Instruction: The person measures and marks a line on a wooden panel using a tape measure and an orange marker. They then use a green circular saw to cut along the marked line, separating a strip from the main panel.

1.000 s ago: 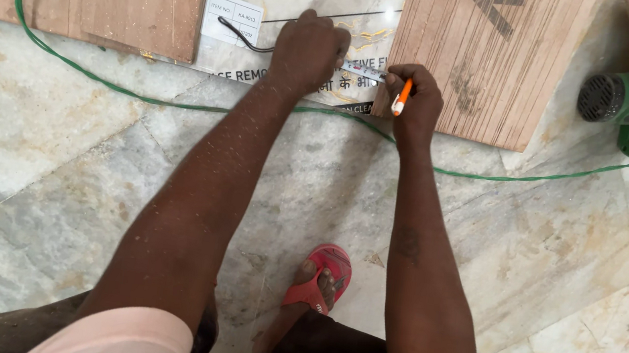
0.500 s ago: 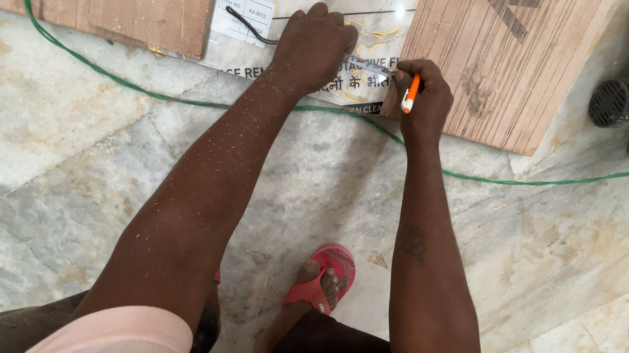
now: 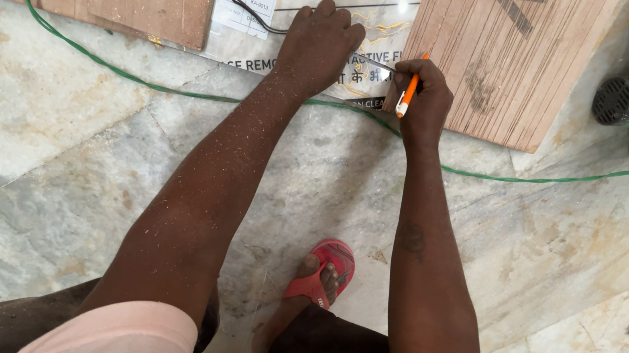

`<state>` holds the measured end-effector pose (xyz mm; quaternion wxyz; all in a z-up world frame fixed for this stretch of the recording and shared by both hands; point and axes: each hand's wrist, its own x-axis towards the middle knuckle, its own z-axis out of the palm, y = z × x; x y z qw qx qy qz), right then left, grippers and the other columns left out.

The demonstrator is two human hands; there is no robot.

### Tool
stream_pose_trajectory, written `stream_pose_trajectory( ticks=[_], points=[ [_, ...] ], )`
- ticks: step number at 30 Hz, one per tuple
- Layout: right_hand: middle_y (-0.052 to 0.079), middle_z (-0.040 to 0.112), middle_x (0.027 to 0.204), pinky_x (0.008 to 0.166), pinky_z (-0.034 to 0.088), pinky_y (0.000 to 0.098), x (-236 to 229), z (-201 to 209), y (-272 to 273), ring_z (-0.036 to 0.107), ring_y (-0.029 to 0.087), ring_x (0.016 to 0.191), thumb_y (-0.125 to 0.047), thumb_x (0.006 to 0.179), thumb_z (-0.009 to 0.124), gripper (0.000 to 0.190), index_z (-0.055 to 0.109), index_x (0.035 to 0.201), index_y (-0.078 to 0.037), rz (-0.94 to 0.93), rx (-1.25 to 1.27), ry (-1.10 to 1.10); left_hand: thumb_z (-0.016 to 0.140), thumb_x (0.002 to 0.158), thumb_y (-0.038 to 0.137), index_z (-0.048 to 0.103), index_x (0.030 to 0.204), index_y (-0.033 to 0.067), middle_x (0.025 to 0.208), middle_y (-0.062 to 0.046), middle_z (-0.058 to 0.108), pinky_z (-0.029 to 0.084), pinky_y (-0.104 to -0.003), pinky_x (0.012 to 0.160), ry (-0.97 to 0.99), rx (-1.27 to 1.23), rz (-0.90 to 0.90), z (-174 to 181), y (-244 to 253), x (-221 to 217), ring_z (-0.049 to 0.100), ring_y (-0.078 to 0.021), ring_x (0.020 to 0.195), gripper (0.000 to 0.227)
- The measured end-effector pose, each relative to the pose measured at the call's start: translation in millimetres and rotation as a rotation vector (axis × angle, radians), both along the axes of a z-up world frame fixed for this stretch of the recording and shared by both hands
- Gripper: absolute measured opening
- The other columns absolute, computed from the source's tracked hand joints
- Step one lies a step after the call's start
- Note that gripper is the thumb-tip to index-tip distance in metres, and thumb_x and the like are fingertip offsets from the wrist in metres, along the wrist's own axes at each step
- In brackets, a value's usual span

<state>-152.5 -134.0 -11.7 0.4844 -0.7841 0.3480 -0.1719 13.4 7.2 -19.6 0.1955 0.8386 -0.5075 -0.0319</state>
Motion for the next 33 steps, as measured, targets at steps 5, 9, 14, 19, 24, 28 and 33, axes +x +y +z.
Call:
stream_pose_trajectory(
  ticks=[5,9,14,19,24,28,33],
  points=[
    [0.002,0.072,0.094,0.075,0.054,0.0243,-1,7,0,0.065,0.008,0.085,0.004,0.094,0.07,0.013,0.073,0.104,-0.004,0.039,-0.058,-0.006,0.069,0.082,0.007,0.072,0.099,0.0122,0.099,-0.006,0.067,0.046,-0.046,0.086,0.0,-0.006,0.018,1,-2,-2,0.058,-0.0266,0.105,0.018],
    [0.004,0.072,0.097,0.077,0.055,0.0269,1,5,2,0.068,0.011,0.087,0.003,0.094,0.073,0.01,0.073,0.101,-0.004,0.041,-0.14,0.011,0.071,0.081,0.006,0.074,0.102,0.0117,0.101,-0.006,0.068,0.046,-0.045,0.087,-0.018,-0.01,0.008,1,-3,-3,0.058,-0.0263,0.106,0.022],
    [0.005,0.072,0.097,0.078,0.056,0.0272,2,3,2,0.069,0.012,0.087,0.003,0.094,0.071,0.011,0.073,0.101,-0.005,0.034,-0.171,0.032,0.072,0.08,0.005,0.074,0.101,0.012,0.101,-0.005,0.069,0.047,-0.045,0.084,-0.01,0.02,-0.011,2,-5,0,0.06,-0.027,0.106,0.023],
    [0.005,0.071,0.097,0.078,0.056,0.0271,0,3,2,0.068,0.012,0.087,0.003,0.094,0.072,0.009,0.073,0.101,-0.004,0.052,-0.182,0.013,0.072,0.079,0.004,0.074,0.1,0.0122,0.1,-0.005,0.069,0.049,-0.044,0.082,-0.018,0.042,-0.016,1,-9,3,0.061,-0.0266,0.104,0.023],
    [0.004,0.071,0.096,0.075,0.055,0.0265,1,4,2,0.067,0.011,0.084,0.003,0.094,0.072,0.009,0.073,0.1,-0.004,0.033,-0.141,0.028,0.071,0.081,0.005,0.074,0.098,0.0125,0.099,-0.006,0.07,0.05,-0.045,0.081,-0.009,0.038,-0.009,-2,-9,2,0.062,-0.0269,0.104,0.019],
    [0.004,0.072,0.097,0.076,0.054,0.0259,2,7,1,0.067,0.01,0.085,0.001,0.094,0.072,0.009,0.073,0.101,-0.004,0.043,-0.116,0.035,0.071,0.084,0.006,0.074,0.098,0.0127,0.099,-0.006,0.071,0.05,-0.047,0.079,0.036,0.067,-0.002,-5,-16,7,0.063,-0.0278,0.102,0.016],
    [0.003,0.072,0.095,0.075,0.054,0.025,2,8,0,0.065,0.01,0.083,0.0,0.094,0.072,0.008,0.073,0.101,-0.005,0.032,-0.088,0.056,0.071,0.085,0.008,0.074,0.098,0.014,0.1,-0.006,0.071,0.05,-0.049,0.08,0.086,0.115,0.003,-7,-23,10,0.064,-0.0281,0.101,0.015]
  ],
)
